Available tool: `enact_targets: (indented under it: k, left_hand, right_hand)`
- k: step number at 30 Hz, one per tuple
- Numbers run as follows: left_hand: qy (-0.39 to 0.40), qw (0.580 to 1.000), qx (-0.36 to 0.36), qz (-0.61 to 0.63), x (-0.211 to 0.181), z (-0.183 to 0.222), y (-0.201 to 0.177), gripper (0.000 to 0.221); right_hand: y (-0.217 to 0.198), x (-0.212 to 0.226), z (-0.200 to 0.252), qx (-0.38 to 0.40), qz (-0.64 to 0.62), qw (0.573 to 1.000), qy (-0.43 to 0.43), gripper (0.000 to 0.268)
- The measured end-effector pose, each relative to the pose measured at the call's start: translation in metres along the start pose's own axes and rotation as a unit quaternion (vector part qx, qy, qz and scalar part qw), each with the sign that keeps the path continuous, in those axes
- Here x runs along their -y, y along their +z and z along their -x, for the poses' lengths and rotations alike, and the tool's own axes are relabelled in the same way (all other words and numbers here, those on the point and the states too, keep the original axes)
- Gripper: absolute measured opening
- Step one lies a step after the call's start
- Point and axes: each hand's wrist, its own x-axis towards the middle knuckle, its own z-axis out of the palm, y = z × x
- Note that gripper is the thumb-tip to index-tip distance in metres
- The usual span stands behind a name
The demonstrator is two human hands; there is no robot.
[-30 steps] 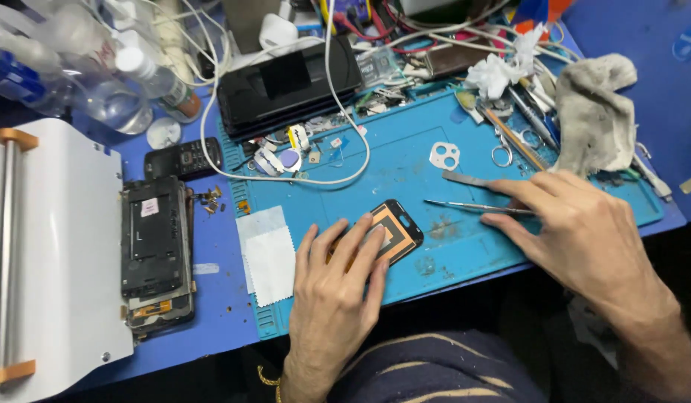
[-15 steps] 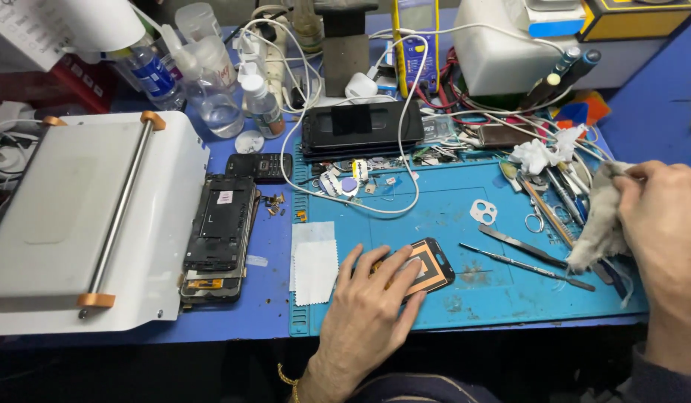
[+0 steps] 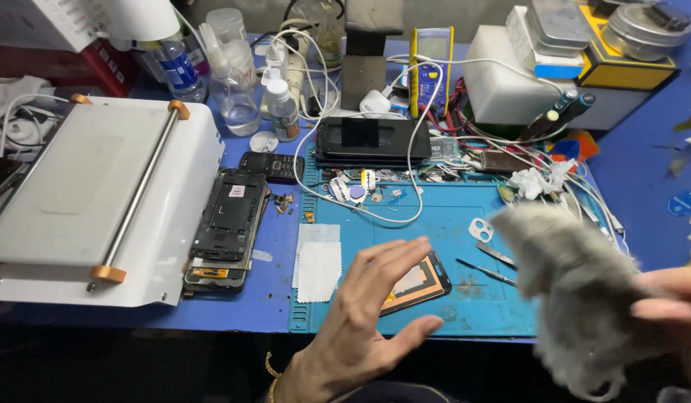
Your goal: The person works on a disassembled smartphone at a repair bench. They scrape old adhesive residue from the phone's frame edge with a metal scalpel-like tool, then repeatedly wipe the frame and screen with a cloth, turning the phone over to clean different sides.
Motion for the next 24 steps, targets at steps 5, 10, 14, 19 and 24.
enact_targets:
  k: [5, 10, 14, 19, 24]
  left_hand:
    - [0.092, 0.968, 0.068, 0.222, -0.038, -0.023, -0.039, 0.069]
    - [-0.113, 0.927, 0.155, 0.322, -0.008, 0.018, -0.024, 0.028]
    - [-0.212, 0.891, 0.189, 0.354, -0.003, 0.036, -0.045, 0.022]
    - [-0.162, 0.914, 0.138, 0.345, -0.013, 0.038, -0.073, 0.025]
    - [-0.243, 0.895, 0.064, 0.368, -0.010, 0.041, -0.080, 0.029]
  right_hand:
    - [0.032, 0.177, -0.105, 0.091, -0.122, 0.983, -0.104, 0.031]
    - [0.060, 0.204, -0.193, 0.200, -0.166, 0.962, -0.085, 0.029]
    - [0.101, 0.215, -0.269, 0.141, -0.162, 0.965, -0.151, 0.027]
    - [0.197, 0.205, -0.376, 0.040, -0.173, 0.976, -0.129, 0.056]
    - [0.291, 0.189, -0.474, -0.032, -0.151, 0.980, -0.126, 0.074]
